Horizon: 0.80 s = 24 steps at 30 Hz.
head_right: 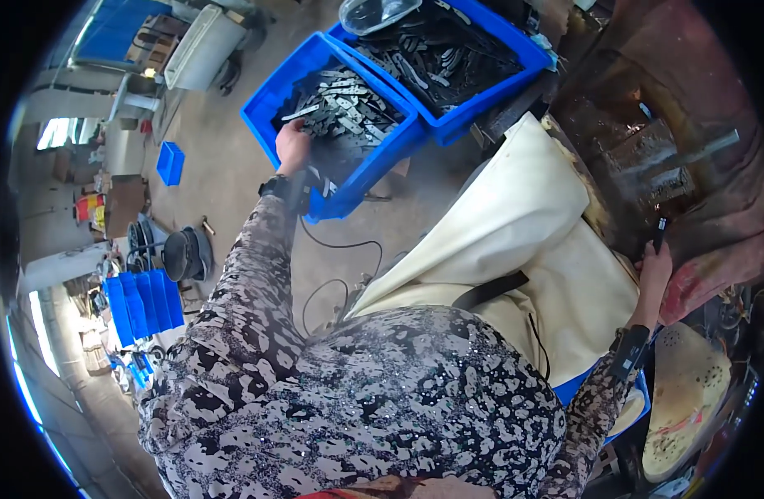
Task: The person picks up metal pieces from a blue bin, holds them against a grinding machine, and then places the finished pieces into a separate blue bin.
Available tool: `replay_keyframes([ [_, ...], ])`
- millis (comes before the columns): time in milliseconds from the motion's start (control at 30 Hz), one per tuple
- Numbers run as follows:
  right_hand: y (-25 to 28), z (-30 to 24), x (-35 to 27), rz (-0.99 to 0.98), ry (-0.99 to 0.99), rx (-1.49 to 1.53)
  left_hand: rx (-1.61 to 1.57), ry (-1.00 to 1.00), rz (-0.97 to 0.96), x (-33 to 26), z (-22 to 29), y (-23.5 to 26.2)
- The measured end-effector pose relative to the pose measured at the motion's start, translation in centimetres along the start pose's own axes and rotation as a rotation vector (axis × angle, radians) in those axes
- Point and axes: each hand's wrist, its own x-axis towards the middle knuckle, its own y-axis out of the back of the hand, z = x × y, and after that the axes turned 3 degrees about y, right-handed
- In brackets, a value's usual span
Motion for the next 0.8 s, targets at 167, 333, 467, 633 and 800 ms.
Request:
replay_keyframes([
  [167, -0.1, 0.1, 0.2, -0.013, -0.023, 0.027, 0.118, -0.029, -0.074, -1.8, -0.1, -0.5],
  [333, 0.0, -0.1, 0.1, -0.015, 0.000, 0.009, 0.193, -0.111, -0.060, -1.4, 1.4, -1.7],
  [467, -0.2, -0.1, 0.3, -0.029, -0.016, 0.029, 0.368, -0.112, -0.113, -0.3, 2.7, -2.4],
  [633, -0.3, -0.4, 0.1, 0.006, 0.010, 0.002, 0.404, -0.082, -0.302, 1.3, 5.4, -1.1],
  [800, -0.1, -0.5, 0.2, -0.006, 0.005, 0.013, -0.313, 0.020, -0.266, 3.8, 8.4, 1.7],
])
